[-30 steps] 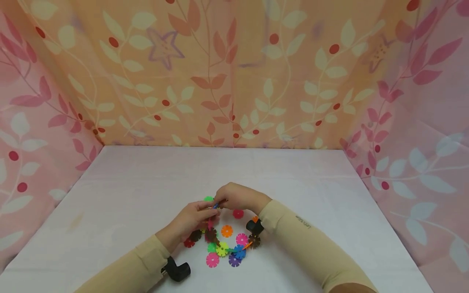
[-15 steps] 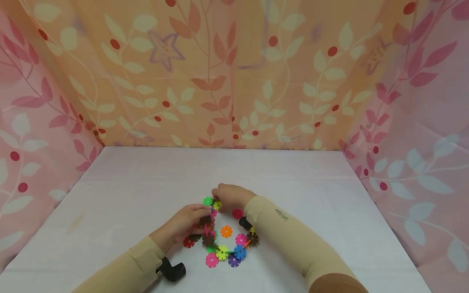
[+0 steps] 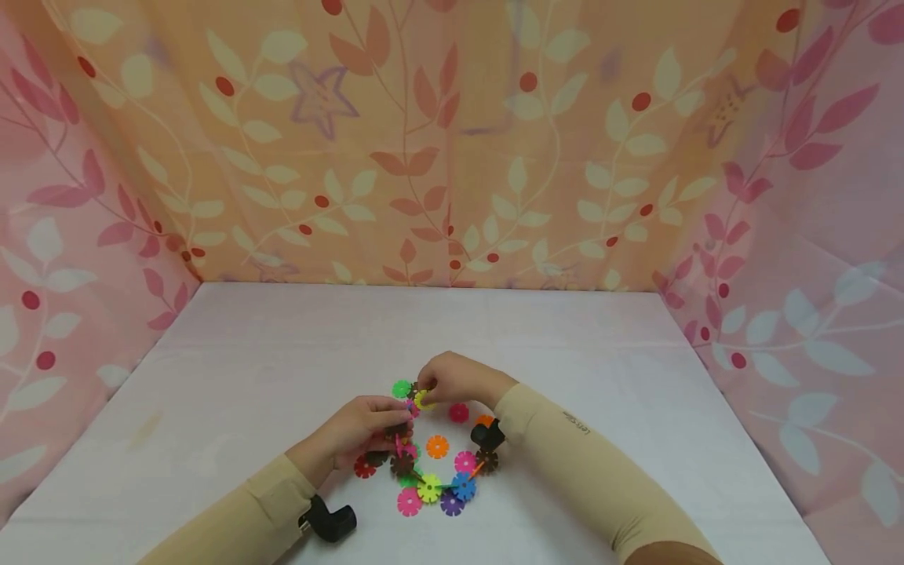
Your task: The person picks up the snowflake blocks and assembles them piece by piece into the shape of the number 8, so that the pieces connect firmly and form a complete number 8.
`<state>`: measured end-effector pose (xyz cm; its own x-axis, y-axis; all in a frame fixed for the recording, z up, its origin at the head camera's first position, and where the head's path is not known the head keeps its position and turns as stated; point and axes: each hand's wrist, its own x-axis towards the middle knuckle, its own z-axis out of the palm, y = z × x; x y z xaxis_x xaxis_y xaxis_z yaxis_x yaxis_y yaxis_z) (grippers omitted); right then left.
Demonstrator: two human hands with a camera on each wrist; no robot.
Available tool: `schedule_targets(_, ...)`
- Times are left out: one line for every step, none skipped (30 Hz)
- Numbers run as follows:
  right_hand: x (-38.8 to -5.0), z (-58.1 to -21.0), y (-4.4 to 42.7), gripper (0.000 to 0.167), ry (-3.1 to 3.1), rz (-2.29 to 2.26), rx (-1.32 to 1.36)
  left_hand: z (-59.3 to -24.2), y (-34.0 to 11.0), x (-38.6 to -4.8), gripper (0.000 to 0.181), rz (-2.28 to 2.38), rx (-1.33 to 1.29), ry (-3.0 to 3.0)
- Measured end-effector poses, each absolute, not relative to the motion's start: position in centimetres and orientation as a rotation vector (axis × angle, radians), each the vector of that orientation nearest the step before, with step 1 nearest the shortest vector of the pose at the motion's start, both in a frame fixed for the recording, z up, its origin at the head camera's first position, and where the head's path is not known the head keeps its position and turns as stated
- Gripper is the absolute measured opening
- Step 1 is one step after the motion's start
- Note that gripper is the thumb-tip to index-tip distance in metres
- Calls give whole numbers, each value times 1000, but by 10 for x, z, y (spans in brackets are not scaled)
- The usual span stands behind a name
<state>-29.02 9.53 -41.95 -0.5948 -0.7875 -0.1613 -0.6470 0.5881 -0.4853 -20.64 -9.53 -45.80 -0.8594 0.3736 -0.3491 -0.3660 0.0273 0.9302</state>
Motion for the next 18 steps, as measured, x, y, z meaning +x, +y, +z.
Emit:
schedule_targets(-288, -417, 97, 15, 2448, -593, -1144, -458, -95, -207, 47, 1886, 13, 1800)
schedule_targets(-286, -415, 99, 17, 2436, -642, -1122, -459, -95, -207, 47, 1886, 20, 1805)
schedule_targets(-284, -413, 100, 20, 2420, -694, -1099, -459, -95, -207, 48, 1887, 24, 1808)
schedule_targets(-282, -411, 101, 23, 2405, -740, -1076, -459, -95, -207, 49, 1886, 28, 1813)
schedule_targets(-280, -410, 102, 25, 2389, -776, -1056, -459, -95, -207, 49, 1885, 26, 1817)
schedule_targets(-278, -409, 103, 27, 2379, -803, -1035, -459, -95, -207, 49, 1887, 28, 1820)
schedule_targets(-276, -408, 104, 27, 2367, -831, -1018, -459, -95, -207, 50, 1887, 30, 1824)
schedule_targets(-275, -408, 104, 27, 2354, -855, -1001, -459, -95, -207, 50, 1886, 29, 1826)
schedule_targets(-273, -408, 105, 26, 2339, -882, -983, -458, -95, -207, 50, 1888, 30, 1828)
schedule_targets(-272, -409, 106, 26, 2323, -911, -964, -458, -94, -206, 49, 1889, 31, 1829)
schedule_targets(-271, -410, 107, 24, 2305, -941, -942, -458, -94, -206, 49, 1890, 32, 1831)
schedule_targets(-270, -410, 107, 23, 2291, -968, -922, -457, -94, -206, 48, 1890, 33, 1833)
schedule_targets(-270, -411, 108, 23, 2278, -996, -902, -457, -94, -205, 48, 1891, 35, 1835)
schedule_targets(-270, -413, 108, 22, 2266, -1020, -882, -457, -94, -205, 47, 1892, 35, 1836)
schedule_targets(-269, -414, 109, 21, 2256, -1044, -865, -456, -93, -204, 47, 1894, 38, 1837)
schedule_targets(-269, -415, 109, 21, 2247, -1064, -850, -455, -93, -204, 47, 1896, 39, 1837)
schedule_targets(-269, -416, 108, 20, 2241, -1079, -833, -455, -93, -204, 46, 1897, 41, 1838)
schedule_targets(-269, -417, 108, 20, 2237, -1093, -822, -454, -93, -204, 46, 1897, 42, 1839)
